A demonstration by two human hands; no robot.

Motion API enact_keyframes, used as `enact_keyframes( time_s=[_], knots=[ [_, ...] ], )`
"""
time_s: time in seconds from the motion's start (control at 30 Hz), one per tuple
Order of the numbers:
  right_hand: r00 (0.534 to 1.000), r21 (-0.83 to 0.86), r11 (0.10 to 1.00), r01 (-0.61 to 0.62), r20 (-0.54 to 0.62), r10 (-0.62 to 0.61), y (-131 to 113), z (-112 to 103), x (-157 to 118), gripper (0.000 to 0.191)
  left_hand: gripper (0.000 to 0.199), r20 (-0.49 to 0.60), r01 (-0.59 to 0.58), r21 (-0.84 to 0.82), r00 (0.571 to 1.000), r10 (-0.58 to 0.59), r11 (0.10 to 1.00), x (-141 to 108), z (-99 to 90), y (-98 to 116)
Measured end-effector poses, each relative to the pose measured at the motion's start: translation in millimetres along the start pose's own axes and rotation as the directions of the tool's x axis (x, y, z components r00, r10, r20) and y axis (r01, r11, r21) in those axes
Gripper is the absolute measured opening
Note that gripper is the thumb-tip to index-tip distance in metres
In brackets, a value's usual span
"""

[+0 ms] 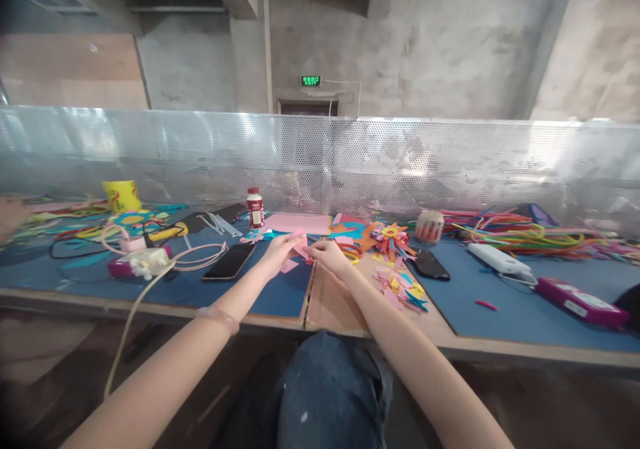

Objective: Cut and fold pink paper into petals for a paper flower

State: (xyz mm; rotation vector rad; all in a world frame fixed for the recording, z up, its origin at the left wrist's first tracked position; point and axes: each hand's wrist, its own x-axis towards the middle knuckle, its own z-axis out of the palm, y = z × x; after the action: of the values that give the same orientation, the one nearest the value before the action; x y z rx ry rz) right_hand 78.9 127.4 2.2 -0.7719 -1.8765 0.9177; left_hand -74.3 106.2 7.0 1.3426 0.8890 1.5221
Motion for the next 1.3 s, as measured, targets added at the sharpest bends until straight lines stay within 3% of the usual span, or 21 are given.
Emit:
enact_keyframes(
  time_s=[0.13,0.27,0.8,1.3],
  knots=[
    [0.997,0.041,0.999,-0.025,-0.073,0.028,-1,-3,0,0.034,0.040,0.018,0.047,-0.017,0.999,-0.046,0.999,0,1.8,3],
    [0.994,0.058,0.998,-0.016,-0.109,0.022,-5,-5,0,0.036,0.031,0.002,0.064,0.066,0.998,-0.064,0.996,1,0.3,1],
    [0.999,0.003,1.000,-0.025,0.042,0.025,-3,-3,-3,0.037,0.025,0.001,0.027,0.123,1.000,-0.027,0.992,0,-0.8,0],
    [0.997,-0.005,1.000,-0.017,0.075,0.017,-1,-3,-2,0.033,0.022,-0.060,0.005,0.080,0.998,0.000,0.997,1,1.9,2]
  ],
)
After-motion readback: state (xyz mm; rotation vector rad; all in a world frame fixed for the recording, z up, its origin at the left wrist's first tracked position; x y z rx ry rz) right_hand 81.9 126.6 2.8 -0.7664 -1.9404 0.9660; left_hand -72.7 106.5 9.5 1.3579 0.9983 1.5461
